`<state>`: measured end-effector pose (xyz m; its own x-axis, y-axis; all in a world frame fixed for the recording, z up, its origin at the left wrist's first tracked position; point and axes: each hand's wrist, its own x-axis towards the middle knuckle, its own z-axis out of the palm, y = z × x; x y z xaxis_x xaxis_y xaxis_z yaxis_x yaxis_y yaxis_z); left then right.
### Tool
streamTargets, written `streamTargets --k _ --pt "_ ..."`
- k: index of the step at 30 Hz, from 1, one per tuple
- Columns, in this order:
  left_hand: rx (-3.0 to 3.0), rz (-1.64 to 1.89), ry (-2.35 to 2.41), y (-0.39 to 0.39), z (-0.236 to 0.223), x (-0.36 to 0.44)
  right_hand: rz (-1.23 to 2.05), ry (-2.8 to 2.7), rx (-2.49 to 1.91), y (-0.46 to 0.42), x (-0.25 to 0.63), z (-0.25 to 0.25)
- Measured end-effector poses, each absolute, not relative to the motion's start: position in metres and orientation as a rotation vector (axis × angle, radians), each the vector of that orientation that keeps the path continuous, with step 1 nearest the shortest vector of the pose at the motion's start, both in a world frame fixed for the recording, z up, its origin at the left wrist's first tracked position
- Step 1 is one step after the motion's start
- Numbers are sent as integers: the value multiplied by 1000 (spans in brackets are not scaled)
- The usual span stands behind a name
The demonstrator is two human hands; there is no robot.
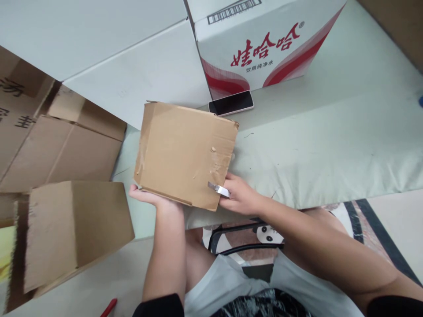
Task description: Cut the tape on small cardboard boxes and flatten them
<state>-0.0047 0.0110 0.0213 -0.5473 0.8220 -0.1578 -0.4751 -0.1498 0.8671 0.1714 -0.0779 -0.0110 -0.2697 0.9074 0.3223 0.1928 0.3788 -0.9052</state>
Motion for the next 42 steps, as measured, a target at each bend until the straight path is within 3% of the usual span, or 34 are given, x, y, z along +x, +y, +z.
streamTargets --k 10,42 --pt "522 1710 949 14 20 2 904 -1513 -1190 -70 187 -8" --pt "443 1563 1074 13 14 3 1038 -1477 -1293 -73 193 -6"
